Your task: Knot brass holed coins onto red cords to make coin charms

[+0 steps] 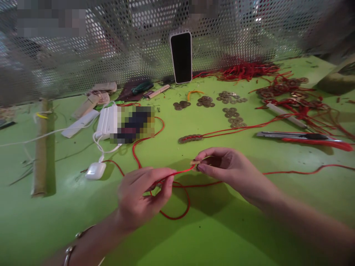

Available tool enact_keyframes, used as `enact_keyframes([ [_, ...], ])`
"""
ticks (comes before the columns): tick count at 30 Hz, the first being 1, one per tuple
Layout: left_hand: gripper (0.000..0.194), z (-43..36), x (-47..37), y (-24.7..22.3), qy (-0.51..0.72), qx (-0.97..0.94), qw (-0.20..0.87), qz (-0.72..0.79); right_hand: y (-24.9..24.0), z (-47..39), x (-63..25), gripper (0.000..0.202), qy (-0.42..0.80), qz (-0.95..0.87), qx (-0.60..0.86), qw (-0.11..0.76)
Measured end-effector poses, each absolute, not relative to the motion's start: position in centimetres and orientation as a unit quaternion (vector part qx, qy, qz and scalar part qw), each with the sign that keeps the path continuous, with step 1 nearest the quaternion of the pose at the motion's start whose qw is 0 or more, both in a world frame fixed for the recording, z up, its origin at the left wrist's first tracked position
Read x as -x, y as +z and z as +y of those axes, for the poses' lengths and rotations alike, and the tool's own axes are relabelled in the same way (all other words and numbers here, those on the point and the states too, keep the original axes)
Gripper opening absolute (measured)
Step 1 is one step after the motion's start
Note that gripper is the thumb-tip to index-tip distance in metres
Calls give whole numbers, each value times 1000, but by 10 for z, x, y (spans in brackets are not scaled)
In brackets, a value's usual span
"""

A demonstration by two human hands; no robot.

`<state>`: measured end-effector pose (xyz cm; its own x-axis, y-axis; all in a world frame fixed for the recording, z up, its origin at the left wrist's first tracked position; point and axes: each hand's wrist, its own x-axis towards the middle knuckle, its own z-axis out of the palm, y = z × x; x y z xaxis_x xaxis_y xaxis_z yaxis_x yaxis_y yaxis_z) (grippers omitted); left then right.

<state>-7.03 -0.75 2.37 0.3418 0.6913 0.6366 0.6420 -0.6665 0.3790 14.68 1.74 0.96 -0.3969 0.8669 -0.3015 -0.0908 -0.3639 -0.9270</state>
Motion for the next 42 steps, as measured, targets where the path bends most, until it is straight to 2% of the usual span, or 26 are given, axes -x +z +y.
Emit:
enact_keyframes([
  [9,11,-7,69,24,387,-812,39,435,10,18,-147,15,625,-546,418,371],
  [21,4,-2,71,21,342,-804,95,476,11,15,-145,15,501,-665,439,337],
  [26,28,-2,70,21,366,-812,130,435,13,12,-142,23,474,-694,428,332],
  [33,9,-6,60,19,332,-776,275,461,14,4,-137,26,476,-698,412,341],
  [42,4,-6,61,18,340,-684,393,511,15,8,-141,25,555,-654,368,360],
])
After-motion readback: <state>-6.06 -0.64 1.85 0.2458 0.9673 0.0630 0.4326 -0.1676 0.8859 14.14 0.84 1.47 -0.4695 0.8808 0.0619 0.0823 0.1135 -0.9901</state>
